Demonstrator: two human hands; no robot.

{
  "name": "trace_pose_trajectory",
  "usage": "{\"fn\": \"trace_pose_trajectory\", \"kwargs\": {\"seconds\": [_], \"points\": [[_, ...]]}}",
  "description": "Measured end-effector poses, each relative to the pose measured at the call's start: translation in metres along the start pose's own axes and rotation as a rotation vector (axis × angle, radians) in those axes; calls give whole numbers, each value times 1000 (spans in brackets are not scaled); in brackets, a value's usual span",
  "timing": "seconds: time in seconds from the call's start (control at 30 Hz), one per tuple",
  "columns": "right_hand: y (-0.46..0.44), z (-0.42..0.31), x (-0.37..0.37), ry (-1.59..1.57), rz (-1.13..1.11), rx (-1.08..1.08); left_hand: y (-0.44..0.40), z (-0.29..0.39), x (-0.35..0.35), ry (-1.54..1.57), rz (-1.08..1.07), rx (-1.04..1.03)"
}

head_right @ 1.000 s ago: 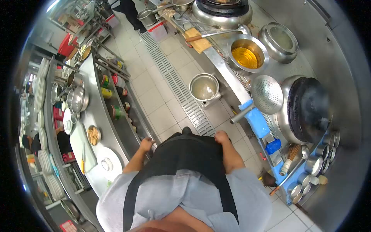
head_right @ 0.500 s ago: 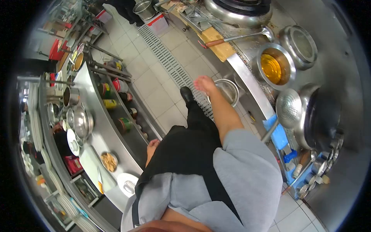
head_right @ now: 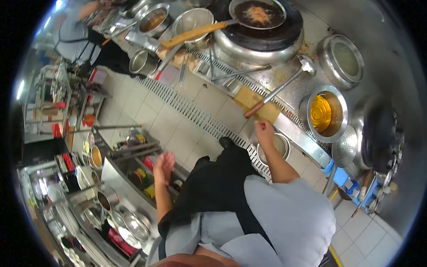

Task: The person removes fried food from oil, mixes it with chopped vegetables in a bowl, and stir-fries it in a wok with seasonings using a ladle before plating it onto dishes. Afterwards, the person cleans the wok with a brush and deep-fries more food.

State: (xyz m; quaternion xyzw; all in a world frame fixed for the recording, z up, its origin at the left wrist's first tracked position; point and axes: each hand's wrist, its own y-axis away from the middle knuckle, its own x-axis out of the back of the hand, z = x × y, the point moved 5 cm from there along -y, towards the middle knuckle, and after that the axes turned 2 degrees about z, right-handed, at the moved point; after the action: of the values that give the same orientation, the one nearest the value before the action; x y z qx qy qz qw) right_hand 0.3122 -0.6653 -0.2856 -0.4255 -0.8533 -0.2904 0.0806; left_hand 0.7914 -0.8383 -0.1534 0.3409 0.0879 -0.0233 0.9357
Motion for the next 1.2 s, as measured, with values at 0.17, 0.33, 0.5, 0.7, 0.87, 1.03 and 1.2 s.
{"fn": "trace_pose_trajectory", "kwargs": {"seconds": [0.17,0.33,0.5,0.7,0.87,1.03,1.2], "points": [[16,-75,11,126,248,163,-104,163,-183,-65,-557,-128],[1,-129,-24,254,554,335,-174,258,-330,-120,-892,68],[-31,-77,-9,96,714,165,-225,255,-426,-402,-1209,309],[62,-225,-16,-510,635,102,-228,242,-432,-452,-1235,257],[73,-340,-11,-706,434,387,-206,275,-402,-488,-1324,117],[17,-438,17,-646,376,459,-198,293,-399,-473,-1412,-43],[19,-465,-20,-328,553,515,-190,293,-415,-361,-1470,133]]}}
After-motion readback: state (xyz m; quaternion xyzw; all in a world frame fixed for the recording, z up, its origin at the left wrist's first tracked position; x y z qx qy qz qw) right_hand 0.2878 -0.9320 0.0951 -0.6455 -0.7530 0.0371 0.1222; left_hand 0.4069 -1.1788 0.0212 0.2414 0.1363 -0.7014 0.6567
